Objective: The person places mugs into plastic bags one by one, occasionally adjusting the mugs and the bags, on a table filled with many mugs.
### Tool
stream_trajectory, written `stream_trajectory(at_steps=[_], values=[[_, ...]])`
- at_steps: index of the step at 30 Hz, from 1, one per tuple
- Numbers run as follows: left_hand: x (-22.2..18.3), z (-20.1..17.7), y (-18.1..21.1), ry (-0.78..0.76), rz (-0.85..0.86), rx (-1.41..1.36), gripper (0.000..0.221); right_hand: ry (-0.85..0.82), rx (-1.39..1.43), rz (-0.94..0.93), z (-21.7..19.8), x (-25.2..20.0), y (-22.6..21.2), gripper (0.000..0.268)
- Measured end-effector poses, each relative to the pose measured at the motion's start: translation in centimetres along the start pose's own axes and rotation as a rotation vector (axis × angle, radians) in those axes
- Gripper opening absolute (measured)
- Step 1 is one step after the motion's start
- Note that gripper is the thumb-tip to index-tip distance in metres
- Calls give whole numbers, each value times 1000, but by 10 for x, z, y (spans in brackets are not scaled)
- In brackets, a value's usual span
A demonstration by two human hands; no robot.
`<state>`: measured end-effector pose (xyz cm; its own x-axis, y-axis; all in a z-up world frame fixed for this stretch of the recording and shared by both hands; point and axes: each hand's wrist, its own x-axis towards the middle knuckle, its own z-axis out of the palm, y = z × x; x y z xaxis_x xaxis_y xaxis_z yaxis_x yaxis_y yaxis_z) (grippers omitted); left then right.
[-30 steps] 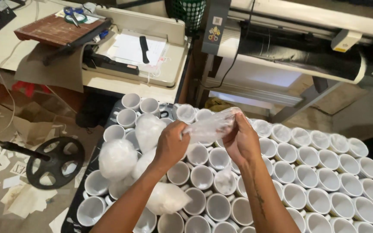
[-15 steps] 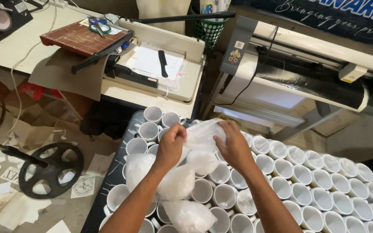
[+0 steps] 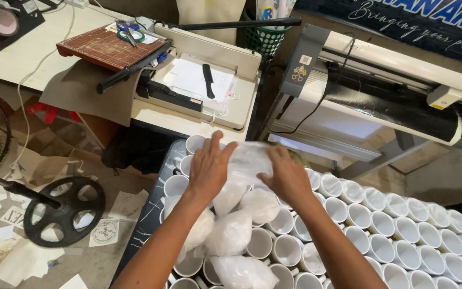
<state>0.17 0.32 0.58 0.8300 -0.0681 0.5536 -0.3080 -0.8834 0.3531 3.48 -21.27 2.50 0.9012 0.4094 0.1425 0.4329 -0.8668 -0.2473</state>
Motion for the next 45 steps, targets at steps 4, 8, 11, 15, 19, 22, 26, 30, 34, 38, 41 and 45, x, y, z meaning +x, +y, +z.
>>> stream_trajectory(at_steps=[4,8,11,15,19,22,26,30,34,38,41,45], values=[[5,-15,0,-96,34,-7,64,-48,6,32,-14,27,-19,95],[8,-16,-11,-82,115,-33,45,-77,-115,-48,0,53,-17,99],[11,-14,-26,-118,77,-25,36,-139,-135,-55,0,69,-25,95],[11,-6,-53,-62,-109,-132,44,-192,162,-228,29,99,-11,100],[7,-11,-71,-45,-268,-200,48,-152,675,-228,83,136,37,40],[-2,-5,-86,-30,-420,-229,50,-41,767,166,144,162,62,43],[-11,1,-95,-15,-520,-265,49,-314,298,101,174,173,32,69],[-17,2,-95,-37,-561,-270,52,-302,149,45,229,173,36,87],[-24,-2,-96,-20,-554,-268,54,-493,1,88,250,179,29,60],[-21,-13,-93,-59,-604,-314,55,-439,-31,73,264,180,36,57],[-22,-16,-91,-89,-631,-345,55,-275,39,35,280,179,55,61],[-23,-16,-91,-70,-581,-358,56,-381,-50,159,206,179,24,73]])
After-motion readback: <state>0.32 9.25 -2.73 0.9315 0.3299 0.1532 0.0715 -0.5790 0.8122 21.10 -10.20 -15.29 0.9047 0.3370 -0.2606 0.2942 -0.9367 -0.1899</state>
